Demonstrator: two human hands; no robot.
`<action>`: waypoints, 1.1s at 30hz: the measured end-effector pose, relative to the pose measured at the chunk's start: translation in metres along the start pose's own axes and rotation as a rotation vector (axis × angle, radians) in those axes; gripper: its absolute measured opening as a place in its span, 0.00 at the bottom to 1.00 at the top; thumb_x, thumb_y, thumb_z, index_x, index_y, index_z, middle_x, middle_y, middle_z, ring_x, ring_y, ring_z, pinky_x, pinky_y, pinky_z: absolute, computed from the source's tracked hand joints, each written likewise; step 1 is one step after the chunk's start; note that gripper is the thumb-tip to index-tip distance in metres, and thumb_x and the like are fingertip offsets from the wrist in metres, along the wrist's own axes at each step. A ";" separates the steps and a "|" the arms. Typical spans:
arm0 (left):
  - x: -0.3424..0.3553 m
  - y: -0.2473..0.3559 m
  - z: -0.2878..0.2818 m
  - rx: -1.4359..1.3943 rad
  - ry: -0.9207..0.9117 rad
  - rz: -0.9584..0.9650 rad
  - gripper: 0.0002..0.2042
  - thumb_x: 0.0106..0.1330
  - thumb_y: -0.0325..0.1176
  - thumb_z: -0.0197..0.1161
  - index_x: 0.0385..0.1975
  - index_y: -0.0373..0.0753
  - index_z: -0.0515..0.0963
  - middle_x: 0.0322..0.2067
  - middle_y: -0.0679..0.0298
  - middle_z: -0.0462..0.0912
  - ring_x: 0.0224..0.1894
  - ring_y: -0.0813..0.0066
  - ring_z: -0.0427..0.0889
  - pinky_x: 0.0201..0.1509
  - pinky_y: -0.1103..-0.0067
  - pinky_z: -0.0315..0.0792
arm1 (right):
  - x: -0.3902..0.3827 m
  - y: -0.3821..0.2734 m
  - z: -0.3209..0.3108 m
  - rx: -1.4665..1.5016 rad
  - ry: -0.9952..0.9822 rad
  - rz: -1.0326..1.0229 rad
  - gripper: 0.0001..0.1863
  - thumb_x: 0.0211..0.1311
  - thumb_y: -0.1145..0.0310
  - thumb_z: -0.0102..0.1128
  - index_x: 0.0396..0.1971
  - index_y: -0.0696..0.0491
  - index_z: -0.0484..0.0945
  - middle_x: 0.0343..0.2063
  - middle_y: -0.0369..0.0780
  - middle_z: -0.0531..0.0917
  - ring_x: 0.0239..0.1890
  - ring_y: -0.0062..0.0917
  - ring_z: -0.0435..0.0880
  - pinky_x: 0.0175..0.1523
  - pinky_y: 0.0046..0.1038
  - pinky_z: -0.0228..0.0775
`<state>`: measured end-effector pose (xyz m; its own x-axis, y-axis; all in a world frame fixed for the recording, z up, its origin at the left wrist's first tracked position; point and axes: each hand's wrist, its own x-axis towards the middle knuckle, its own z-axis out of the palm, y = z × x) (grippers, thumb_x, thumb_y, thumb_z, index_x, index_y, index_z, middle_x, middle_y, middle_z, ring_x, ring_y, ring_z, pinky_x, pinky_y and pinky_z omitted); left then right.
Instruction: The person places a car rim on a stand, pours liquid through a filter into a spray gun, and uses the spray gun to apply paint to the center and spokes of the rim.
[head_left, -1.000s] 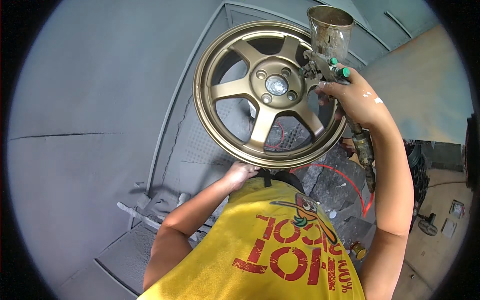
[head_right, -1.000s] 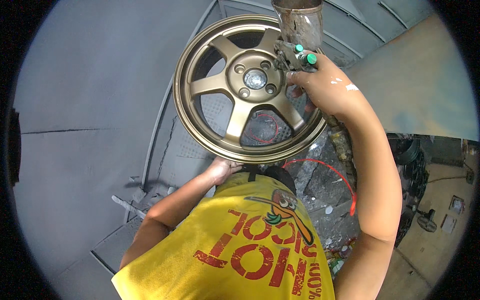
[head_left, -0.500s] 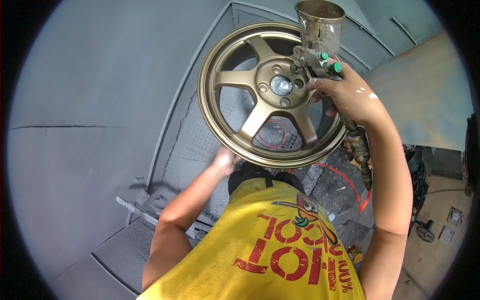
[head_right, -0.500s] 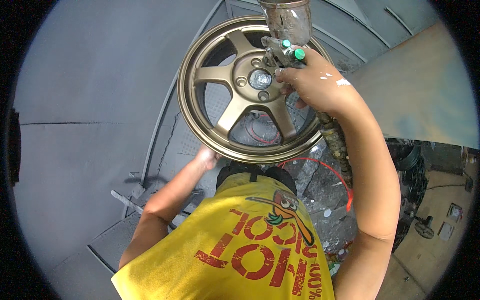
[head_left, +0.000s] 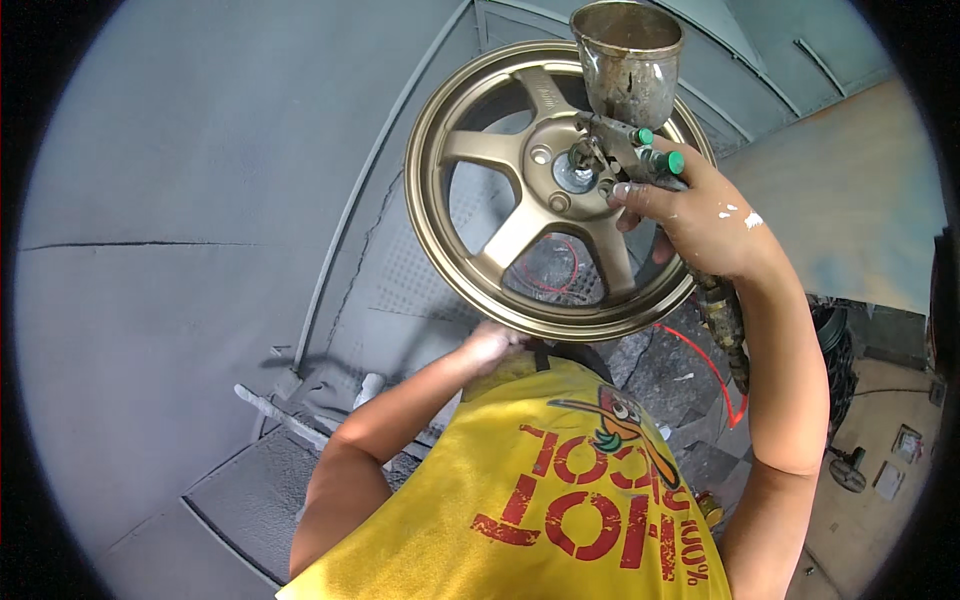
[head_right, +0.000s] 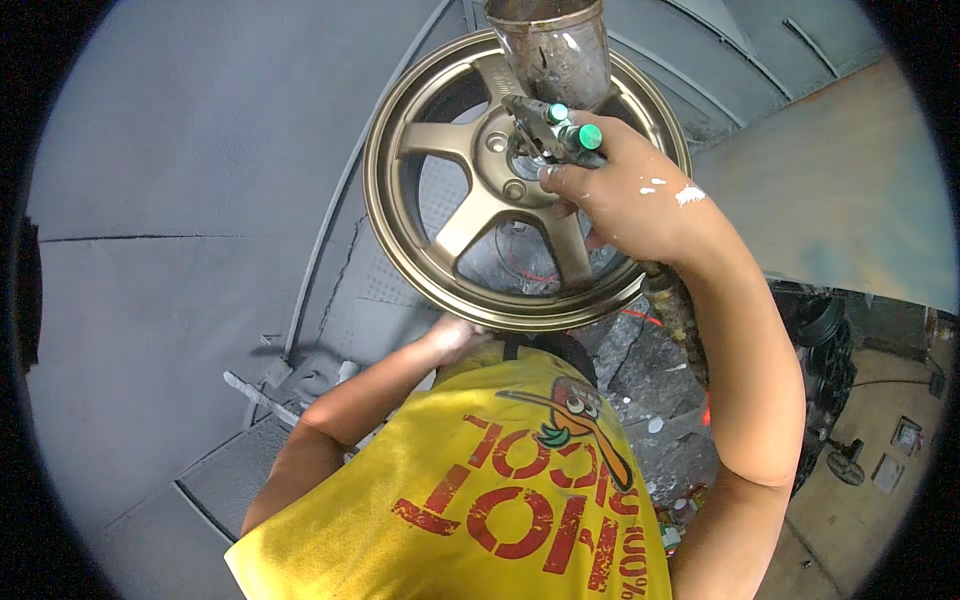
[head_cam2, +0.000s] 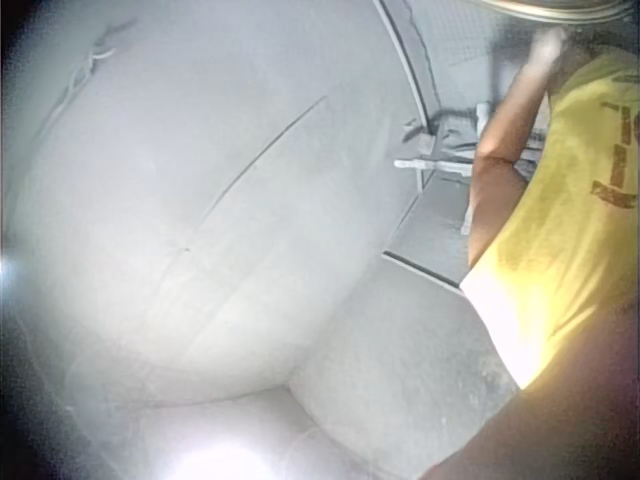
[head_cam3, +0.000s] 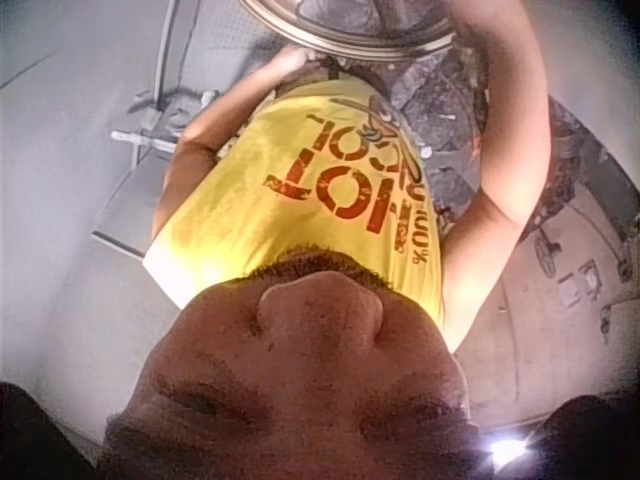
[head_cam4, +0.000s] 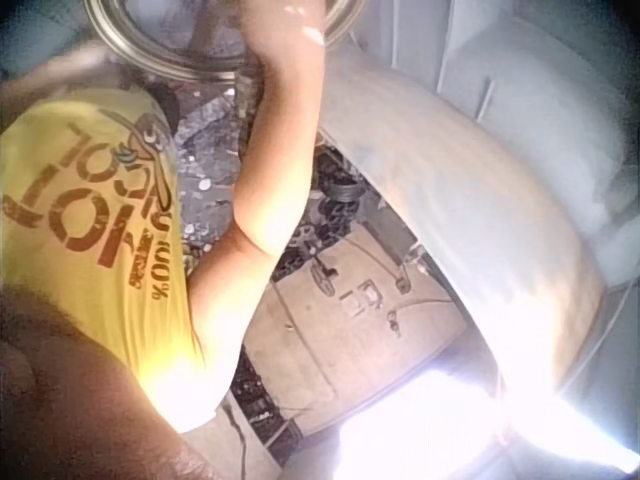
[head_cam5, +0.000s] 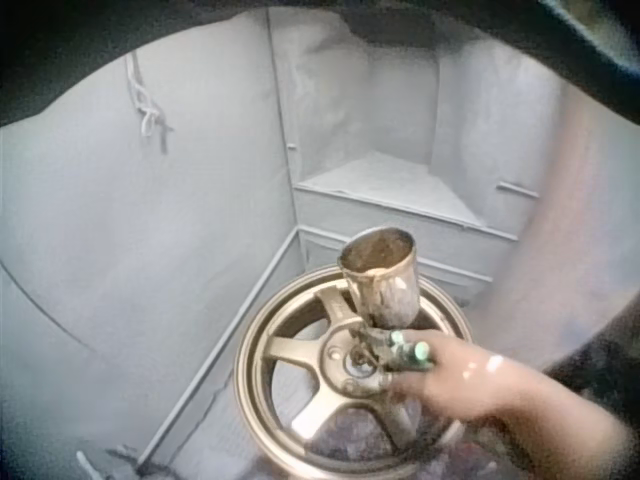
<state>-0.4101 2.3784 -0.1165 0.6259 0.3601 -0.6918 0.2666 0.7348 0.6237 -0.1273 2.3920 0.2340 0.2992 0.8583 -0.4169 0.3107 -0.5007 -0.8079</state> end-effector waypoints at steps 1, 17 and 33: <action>0.001 0.015 -0.005 -0.029 0.023 0.082 0.17 0.68 0.27 0.53 0.56 0.36 0.72 0.51 0.61 0.78 0.50 0.69 0.79 0.53 0.74 0.75 | 0.001 -0.001 0.003 0.001 -0.007 0.000 0.25 0.61 0.65 0.62 0.56 0.59 0.71 0.32 0.38 0.84 0.32 0.20 0.82 0.25 0.22 0.72; -0.002 0.037 0.014 -0.379 -0.073 0.104 0.13 0.75 0.37 0.48 0.52 0.39 0.72 0.47 0.60 0.80 0.51 0.68 0.78 0.57 0.70 0.73 | -0.010 -0.001 0.017 -0.061 -0.074 0.092 0.28 0.61 0.66 0.64 0.61 0.54 0.70 0.31 0.37 0.83 0.30 0.17 0.79 0.27 0.22 0.70; -0.001 0.060 -0.039 -0.399 0.245 0.071 0.10 0.73 0.34 0.50 0.46 0.37 0.75 0.42 0.59 0.82 0.40 0.69 0.83 0.44 0.72 0.81 | -0.018 0.009 0.022 -0.027 -0.048 0.112 0.29 0.61 0.66 0.62 0.61 0.58 0.67 0.29 0.40 0.80 0.24 0.21 0.77 0.26 0.24 0.72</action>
<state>-0.4235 2.4441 -0.0928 0.4279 0.5077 -0.7478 -0.1033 0.8494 0.5176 -0.1501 2.3743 0.2250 0.2904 0.8008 -0.5238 0.3025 -0.5962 -0.7437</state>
